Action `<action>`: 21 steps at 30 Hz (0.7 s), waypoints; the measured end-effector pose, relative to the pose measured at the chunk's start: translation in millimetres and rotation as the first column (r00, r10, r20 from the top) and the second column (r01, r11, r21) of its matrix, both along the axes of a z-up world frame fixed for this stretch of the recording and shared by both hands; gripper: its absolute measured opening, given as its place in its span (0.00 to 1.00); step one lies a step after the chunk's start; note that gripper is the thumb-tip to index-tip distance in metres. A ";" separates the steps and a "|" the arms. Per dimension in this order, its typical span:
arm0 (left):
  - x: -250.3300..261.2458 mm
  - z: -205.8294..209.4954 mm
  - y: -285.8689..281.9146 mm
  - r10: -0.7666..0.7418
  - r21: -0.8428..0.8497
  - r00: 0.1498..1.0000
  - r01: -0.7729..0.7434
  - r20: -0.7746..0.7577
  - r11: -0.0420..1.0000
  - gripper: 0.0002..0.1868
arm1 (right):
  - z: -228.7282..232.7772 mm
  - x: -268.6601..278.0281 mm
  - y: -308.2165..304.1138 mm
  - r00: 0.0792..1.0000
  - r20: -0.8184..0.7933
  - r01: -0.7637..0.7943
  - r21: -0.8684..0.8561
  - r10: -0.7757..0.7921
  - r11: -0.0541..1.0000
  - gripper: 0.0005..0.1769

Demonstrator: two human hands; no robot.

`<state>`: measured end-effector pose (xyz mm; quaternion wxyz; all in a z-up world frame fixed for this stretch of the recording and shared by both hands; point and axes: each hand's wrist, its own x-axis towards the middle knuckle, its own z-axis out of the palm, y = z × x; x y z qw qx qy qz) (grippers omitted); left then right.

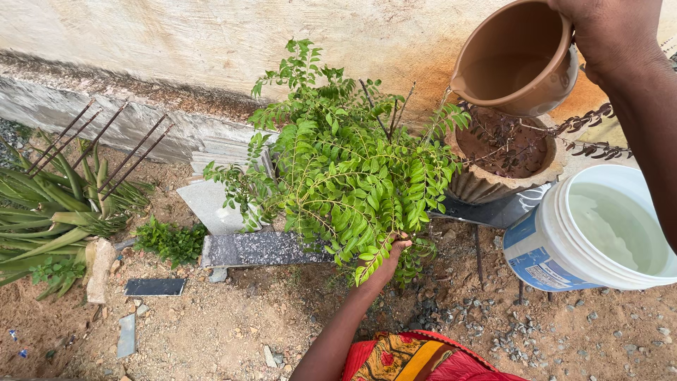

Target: The person waters potted plants by scooping water from a bucket using a mug and pouring it onto the plants by hand.

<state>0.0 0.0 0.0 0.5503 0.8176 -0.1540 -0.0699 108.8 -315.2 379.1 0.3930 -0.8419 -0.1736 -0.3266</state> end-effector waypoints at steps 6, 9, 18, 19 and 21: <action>-0.4 1.1 -0.9 0.040 -0.080 0.994 -0.032 0.099 0.996 0.15 | 1.6 -1.9 2.2 1.000 -0.005 0.025 0.002 -0.025 1.000 0.04; -3.4 10.0 2.1 0.024 0.018 0.999 -0.024 0.032 1.000 0.14 | 2.3 -2.5 1.5 0.999 0.004 0.050 -0.044 -0.050 0.998 0.04; -3.1 9.0 0.7 0.018 -0.044 0.993 -0.013 0.115 0.999 0.14 | 1.1 -1.2 -3.6 0.998 0.029 0.055 -0.094 -0.052 0.994 0.03; -2.6 7.2 -0.5 0.019 -0.044 0.993 -0.014 0.115 0.999 0.14 | 0.7 -0.9 -4.2 0.998 0.029 0.055 -0.094 -0.052 0.994 0.03; -1.8 5.1 -3.2 0.030 -0.120 0.998 -0.024 0.056 0.992 0.15 | 0.5 -1.2 -5.1 0.997 0.069 0.031 -0.146 -0.021 0.989 0.02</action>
